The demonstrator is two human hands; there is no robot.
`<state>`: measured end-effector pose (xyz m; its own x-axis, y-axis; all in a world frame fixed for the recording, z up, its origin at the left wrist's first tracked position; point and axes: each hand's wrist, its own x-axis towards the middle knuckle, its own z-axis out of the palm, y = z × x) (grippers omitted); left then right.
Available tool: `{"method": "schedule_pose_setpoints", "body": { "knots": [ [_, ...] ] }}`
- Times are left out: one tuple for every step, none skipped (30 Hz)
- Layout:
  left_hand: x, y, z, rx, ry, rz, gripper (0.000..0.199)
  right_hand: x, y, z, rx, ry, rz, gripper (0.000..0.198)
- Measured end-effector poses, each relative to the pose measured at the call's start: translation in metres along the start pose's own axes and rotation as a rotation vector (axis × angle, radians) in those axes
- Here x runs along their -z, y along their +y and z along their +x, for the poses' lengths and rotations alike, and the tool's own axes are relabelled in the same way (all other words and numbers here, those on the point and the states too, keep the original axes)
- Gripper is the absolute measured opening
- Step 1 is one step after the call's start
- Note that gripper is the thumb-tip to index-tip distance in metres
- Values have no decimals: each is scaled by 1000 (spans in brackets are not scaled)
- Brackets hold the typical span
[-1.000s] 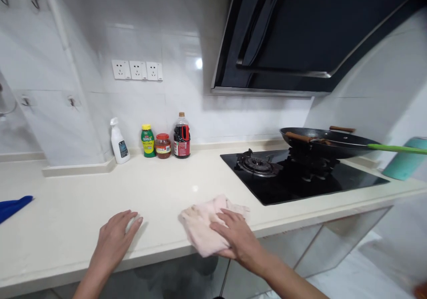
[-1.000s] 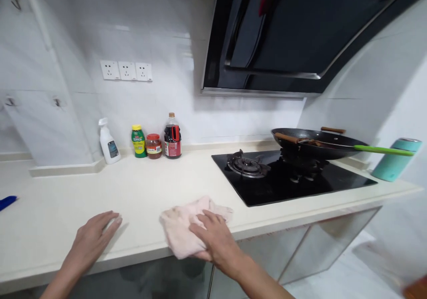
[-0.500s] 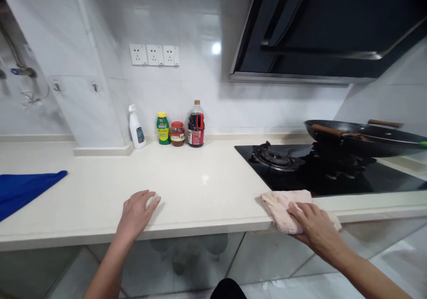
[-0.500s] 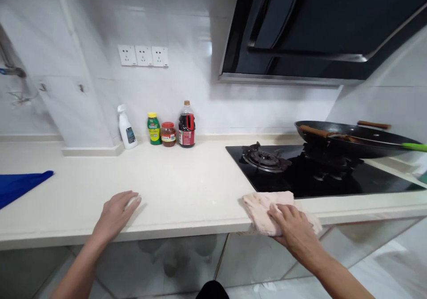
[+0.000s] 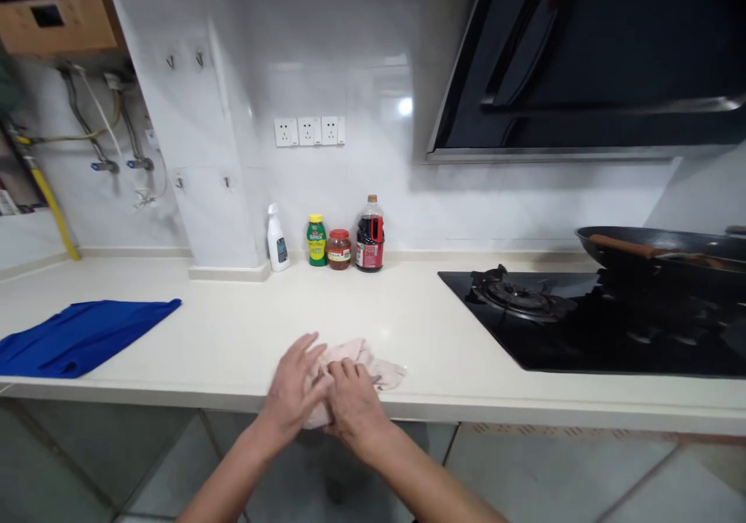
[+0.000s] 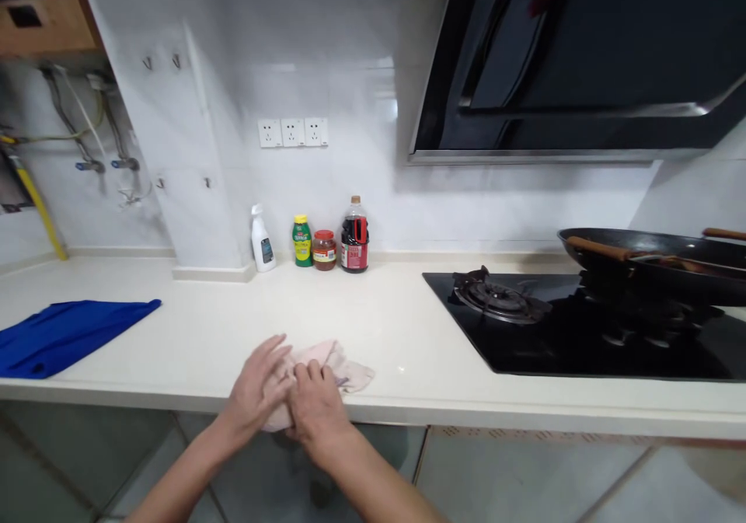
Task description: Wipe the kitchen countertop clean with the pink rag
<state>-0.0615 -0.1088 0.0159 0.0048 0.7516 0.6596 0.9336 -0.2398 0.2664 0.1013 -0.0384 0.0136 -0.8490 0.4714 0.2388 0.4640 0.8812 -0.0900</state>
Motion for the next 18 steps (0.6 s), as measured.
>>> {"method": "schedule_pose_setpoints", "body": {
  "knots": [
    [2, 6, -3, -54, -77, 24, 57, 2, -4, 3, 19, 7, 41, 77],
    [3, 12, -6, -93, -160, 50, 65, 4, -4, 1, 52, 7, 95, 84],
    [5, 16, -7, -113, -244, 76, 74, 7, 1, -3, 94, -2, 157, 93],
    [7, 19, -7, -114, -322, 102, 84, 11, 11, -11, 142, -16, 220, 101],
    [8, 21, -6, -95, -388, 133, 94, 14, 27, -22, 174, -22, 273, 103],
    [8, 23, -4, -65, -445, 174, 103, 16, 47, -34, 188, -10, 307, 100],
    [8, 24, -2, -27, -491, 226, 112, 18, 71, -47, 173, 22, 310, 88],
    [7, 25, -1, 9, -529, 283, 119, 19, 98, -61, 121, 80, 282, 75],
    [5, 26, 1, 38, -558, 333, 125, 19, 126, -74, 46, 147, 219, 65],
    [2, 27, 2, 51, -576, 371, 128, 17, 154, -86, -43, 200, 136, 56],
    [-2, 29, 3, 50, -578, 393, 127, 14, 181, -98, -141, 238, 50, 52],
    [-6, 31, 3, 39, -566, 401, 124, 10, 204, -107, -238, 239, -31, 53],
    [-11, 33, 3, 24, -548, 400, 120, 5, 224, -115, -323, 235, -97, 56],
    [-18, 37, 3, 12, -529, 395, 114, -1, 239, -121, -376, 213, -132, 59],
    [-26, 43, 4, 5, -516, 390, 110, -8, 250, -126, -416, 195, -158, 61],
    [-35, 50, 6, 3, -513, 384, 108, -15, 257, -129, -438, 185, -173, 63],
    [-47, 59, 8, 4, -515, 374, 107, -21, 261, -130, -442, 181, -181, 64],
    [-61, 71, 12, 4, -522, 362, 108, -26, 265, -132, -428, 185, -189, 64]
  ]
}}
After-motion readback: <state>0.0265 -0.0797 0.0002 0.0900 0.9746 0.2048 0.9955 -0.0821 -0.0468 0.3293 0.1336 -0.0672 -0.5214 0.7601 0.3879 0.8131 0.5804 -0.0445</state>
